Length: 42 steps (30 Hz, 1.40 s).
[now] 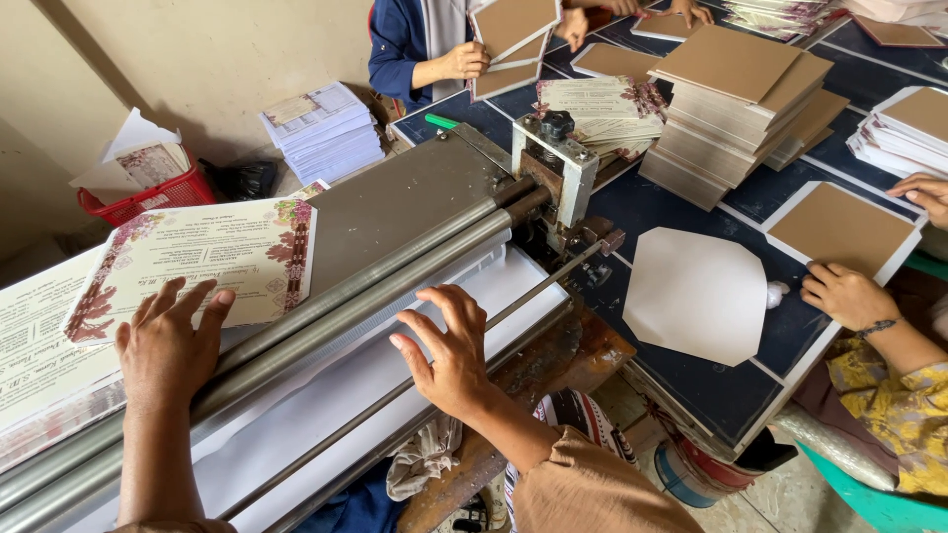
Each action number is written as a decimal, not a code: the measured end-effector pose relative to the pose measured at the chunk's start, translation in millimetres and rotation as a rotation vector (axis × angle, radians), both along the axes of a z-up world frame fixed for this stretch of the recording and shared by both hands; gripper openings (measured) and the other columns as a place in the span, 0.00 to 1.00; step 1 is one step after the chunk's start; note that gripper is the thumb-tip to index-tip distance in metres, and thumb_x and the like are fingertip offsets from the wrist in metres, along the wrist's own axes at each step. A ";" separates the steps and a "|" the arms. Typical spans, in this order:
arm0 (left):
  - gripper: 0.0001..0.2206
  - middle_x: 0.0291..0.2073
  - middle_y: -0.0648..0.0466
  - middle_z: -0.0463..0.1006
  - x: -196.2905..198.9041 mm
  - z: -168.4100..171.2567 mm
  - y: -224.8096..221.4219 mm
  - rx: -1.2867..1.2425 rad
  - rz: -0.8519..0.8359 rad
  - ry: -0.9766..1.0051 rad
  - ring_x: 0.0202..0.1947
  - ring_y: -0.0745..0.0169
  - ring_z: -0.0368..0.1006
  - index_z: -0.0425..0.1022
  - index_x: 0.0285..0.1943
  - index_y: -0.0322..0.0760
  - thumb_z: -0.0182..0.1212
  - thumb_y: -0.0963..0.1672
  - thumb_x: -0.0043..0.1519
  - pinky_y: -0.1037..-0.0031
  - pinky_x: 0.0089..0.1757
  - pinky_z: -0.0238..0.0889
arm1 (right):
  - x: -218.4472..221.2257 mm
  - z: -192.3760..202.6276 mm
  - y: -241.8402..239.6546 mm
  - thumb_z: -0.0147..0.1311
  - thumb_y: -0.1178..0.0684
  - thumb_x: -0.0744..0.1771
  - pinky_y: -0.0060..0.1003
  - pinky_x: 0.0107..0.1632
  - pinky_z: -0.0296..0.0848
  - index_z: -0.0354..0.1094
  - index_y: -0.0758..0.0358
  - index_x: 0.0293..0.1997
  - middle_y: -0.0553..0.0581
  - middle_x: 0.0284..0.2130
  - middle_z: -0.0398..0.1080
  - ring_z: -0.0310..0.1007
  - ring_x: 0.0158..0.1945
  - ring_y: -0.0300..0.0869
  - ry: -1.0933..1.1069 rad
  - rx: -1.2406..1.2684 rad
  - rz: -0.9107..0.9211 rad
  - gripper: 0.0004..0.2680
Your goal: Feeding printed paper sheets into a manual gluing machine and preparing them for assembly.
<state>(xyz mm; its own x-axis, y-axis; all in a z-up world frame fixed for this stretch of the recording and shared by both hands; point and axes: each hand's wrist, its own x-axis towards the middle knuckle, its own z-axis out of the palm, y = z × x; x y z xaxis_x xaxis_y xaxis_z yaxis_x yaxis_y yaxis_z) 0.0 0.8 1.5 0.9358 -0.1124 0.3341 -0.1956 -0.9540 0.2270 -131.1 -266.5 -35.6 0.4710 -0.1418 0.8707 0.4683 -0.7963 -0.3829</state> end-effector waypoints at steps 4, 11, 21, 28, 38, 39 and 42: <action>0.25 0.61 0.50 0.65 0.0 -1.5 0.5 0.009 -0.017 -0.039 0.61 0.46 0.56 0.71 0.58 0.49 0.38 0.59 0.63 0.47 0.53 0.42 | -0.6 -0.7 0.2 0.47 0.49 0.65 0.42 0.50 0.57 0.68 0.59 0.38 0.57 0.43 0.61 0.60 0.50 0.48 0.010 0.002 0.003 0.07; 0.25 0.62 0.51 0.64 2.5 -2.6 1.2 0.010 0.005 -0.011 0.62 0.47 0.56 0.70 0.58 0.51 0.37 0.59 0.62 0.47 0.53 0.42 | -0.5 -2.2 0.7 0.48 0.50 0.65 0.42 0.50 0.57 0.68 0.58 0.38 0.57 0.43 0.61 0.60 0.51 0.49 0.018 0.004 0.009 0.06; 0.25 0.62 0.50 0.64 1.6 -2.3 0.8 0.008 -0.008 -0.017 0.62 0.47 0.56 0.71 0.58 0.49 0.37 0.59 0.63 0.47 0.53 0.43 | -0.4 -2.4 0.3 0.48 0.50 0.65 0.42 0.49 0.57 0.68 0.58 0.37 0.56 0.43 0.62 0.60 0.50 0.49 0.014 0.004 0.013 0.06; 0.25 0.62 0.51 0.64 0.3 -1.0 -0.2 0.005 -0.005 -0.016 0.61 0.48 0.56 0.71 0.58 0.50 0.37 0.59 0.63 0.47 0.53 0.42 | -0.7 -2.2 0.3 0.48 0.49 0.65 0.43 0.49 0.58 0.68 0.58 0.37 0.56 0.43 0.61 0.60 0.51 0.49 0.012 0.001 0.010 0.06; 0.24 0.62 0.51 0.65 0.2 -0.1 -0.2 0.004 0.001 -0.010 0.62 0.48 0.56 0.71 0.58 0.50 0.38 0.59 0.62 0.48 0.53 0.42 | -0.5 -1.2 0.0 0.47 0.49 0.65 0.42 0.50 0.58 0.69 0.58 0.37 0.56 0.43 0.62 0.60 0.50 0.49 0.003 -0.001 0.008 0.07; 0.24 0.62 0.50 0.65 0.3 -0.5 0.2 0.010 -0.001 -0.014 0.61 0.48 0.56 0.71 0.58 0.49 0.38 0.58 0.63 0.48 0.53 0.43 | -0.8 -0.4 -0.1 0.47 0.49 0.65 0.42 0.50 0.58 0.69 0.58 0.37 0.56 0.42 0.62 0.60 0.50 0.49 -0.003 -0.003 0.009 0.07; 0.25 0.62 0.51 0.65 -0.2 0.0 -0.1 -0.001 -0.001 -0.011 0.61 0.47 0.56 0.71 0.58 0.49 0.38 0.59 0.62 0.47 0.53 0.42 | 0.1 -1.8 0.0 0.47 0.49 0.65 0.42 0.50 0.57 0.69 0.59 0.36 0.56 0.42 0.62 0.60 0.50 0.49 -0.008 -0.004 0.008 0.07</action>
<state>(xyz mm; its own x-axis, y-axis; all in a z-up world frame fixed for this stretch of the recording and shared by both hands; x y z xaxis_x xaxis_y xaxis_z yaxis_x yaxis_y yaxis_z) -0.2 0.6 1.5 0.9321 -0.1126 0.3442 -0.1986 -0.9537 0.2259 -131.0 -266.6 -37.5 0.4650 -0.1346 0.8750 0.4775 -0.7942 -0.3759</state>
